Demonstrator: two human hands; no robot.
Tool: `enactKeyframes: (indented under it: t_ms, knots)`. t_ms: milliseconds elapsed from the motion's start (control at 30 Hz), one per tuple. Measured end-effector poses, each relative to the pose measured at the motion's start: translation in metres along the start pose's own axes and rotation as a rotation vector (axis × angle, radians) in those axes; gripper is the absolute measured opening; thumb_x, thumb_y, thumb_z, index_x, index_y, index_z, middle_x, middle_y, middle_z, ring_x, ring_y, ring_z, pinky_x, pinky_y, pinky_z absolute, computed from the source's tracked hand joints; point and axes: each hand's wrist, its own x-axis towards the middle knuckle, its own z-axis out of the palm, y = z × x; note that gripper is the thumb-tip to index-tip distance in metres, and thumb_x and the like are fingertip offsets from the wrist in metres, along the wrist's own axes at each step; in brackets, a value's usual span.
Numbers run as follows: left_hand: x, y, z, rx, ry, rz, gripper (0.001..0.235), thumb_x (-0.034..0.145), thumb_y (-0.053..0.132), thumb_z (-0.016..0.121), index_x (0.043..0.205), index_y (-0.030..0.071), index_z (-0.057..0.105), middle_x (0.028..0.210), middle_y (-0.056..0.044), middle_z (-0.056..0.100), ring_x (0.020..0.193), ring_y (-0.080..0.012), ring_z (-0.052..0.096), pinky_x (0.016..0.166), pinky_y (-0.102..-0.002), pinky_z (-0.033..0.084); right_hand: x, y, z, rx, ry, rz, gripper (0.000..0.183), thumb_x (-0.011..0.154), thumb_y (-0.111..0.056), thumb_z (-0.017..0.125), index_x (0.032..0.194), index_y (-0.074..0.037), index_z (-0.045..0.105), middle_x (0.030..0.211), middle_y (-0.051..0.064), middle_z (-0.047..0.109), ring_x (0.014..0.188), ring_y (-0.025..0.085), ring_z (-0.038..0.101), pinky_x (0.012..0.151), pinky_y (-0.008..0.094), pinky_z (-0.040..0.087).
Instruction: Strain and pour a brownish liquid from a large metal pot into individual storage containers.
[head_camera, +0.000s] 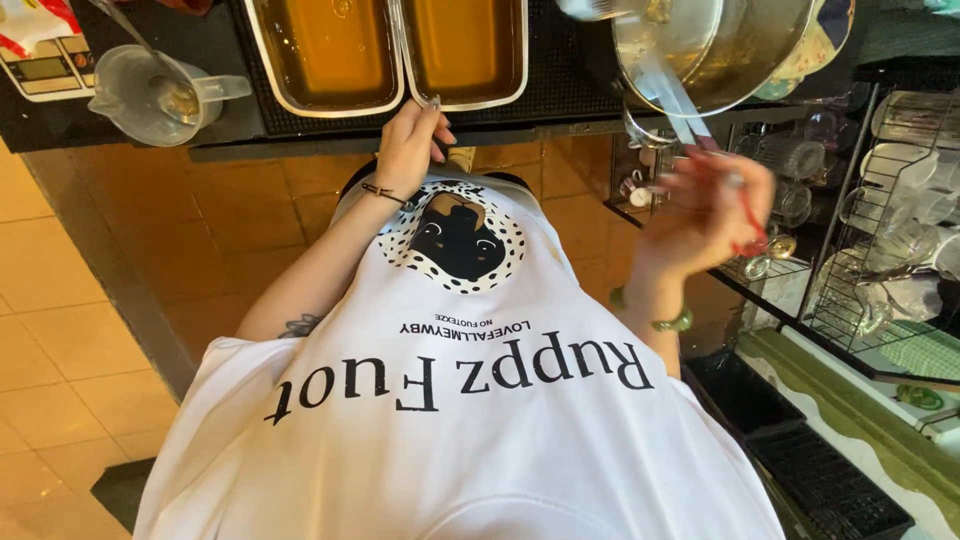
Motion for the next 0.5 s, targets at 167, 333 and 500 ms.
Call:
enactKeyframes:
  t_ms: [167,333,500]
  knots:
    - [0.006,-0.019,0.005,-0.016,0.063,0.023,0.04,0.11,0.033,0.046,0.096,-0.001,0.062,0.078,-0.007,0.073,0.055,-0.0109,0.061,0.052,-0.025,0.051,0.022,-0.012,-0.028,-0.689,-0.089,-0.595,0.015,0.102,-0.011,0.06,0.109,0.0,0.065,0.105,0.015,0.069,0.091,0.027,0.07,0.08,0.037,0.059]
    - [0.006,-0.013,0.005,0.011,0.067,0.023,0.04,0.11,0.032,0.046,0.093,0.0,0.062,0.076,-0.007,0.073,0.055,-0.0106,0.062,0.052,-0.025,0.051,0.026,-0.015,-0.021,-1.146,-0.336,-0.712,0.01,0.104,0.0,0.06,0.112,0.004,0.065,0.105,0.019,0.069,0.095,0.033,0.067,0.084,0.04,0.054]
    - [0.009,-0.01,0.006,0.042,0.083,-0.003,0.041,0.11,0.032,0.046,0.089,0.0,0.061,0.075,-0.007,0.073,0.054,-0.0109,0.064,0.052,-0.025,0.052,0.027,-0.014,-0.018,-1.178,-0.384,-0.613,0.006,0.109,-0.002,0.06,0.11,0.002,0.064,0.104,0.018,0.068,0.096,0.032,0.067,0.082,0.04,0.053]
